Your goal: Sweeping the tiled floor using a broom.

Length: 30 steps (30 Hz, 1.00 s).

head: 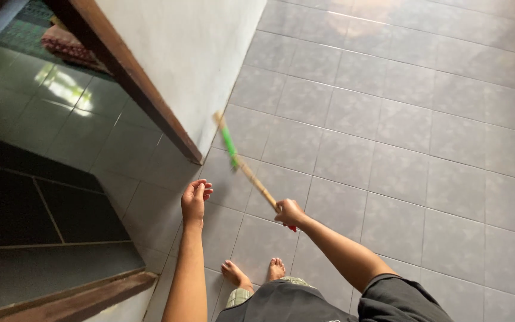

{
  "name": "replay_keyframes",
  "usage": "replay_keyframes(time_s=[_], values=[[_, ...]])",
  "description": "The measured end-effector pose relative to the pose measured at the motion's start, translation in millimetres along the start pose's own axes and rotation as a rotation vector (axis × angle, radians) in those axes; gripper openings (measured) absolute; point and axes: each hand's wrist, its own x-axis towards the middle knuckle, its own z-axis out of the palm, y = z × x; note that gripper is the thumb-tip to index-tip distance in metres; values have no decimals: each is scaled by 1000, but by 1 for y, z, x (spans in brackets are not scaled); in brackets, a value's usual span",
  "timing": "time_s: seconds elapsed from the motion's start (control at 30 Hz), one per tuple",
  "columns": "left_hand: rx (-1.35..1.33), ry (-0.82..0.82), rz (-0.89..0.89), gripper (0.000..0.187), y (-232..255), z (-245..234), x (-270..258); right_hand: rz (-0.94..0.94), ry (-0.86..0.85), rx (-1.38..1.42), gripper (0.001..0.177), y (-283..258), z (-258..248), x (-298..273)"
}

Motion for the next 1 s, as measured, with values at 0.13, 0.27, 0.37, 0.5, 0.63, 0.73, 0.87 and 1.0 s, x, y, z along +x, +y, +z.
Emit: replay_keyframes(time_s=[0.13, 0.27, 0.37, 0.5, 0.63, 0.73, 0.87, 1.0], values=[[-94, -103, 35, 20, -11, 9, 39, 102, -171, 276, 41, 2, -4, 3], [-46, -155, 46, 20, -11, -7, 75, 240, -295, 286, 32, 0, 5, 52], [-1, -171, 53, 20, 26, -29, 93, 326, -226, 85, 19, 7, -17, 142], [15, -141, 39, 21, 43, -67, 123, 424, 43, -283, 15, -65, -63, 197], [14, -162, 47, 21, 56, -89, 154, 388, 293, -304, 19, -81, 9, 220], [2, -156, 51, 21, 63, -94, 180, 421, 207, -545, 23, -61, 52, 232], [-70, -230, 81, 21, 55, -83, 223, 259, 194, -165, 24, -155, 7, 82], [-92, -290, 67, 21, 60, -54, 245, 217, -91, 80, 48, -154, -34, 37]])
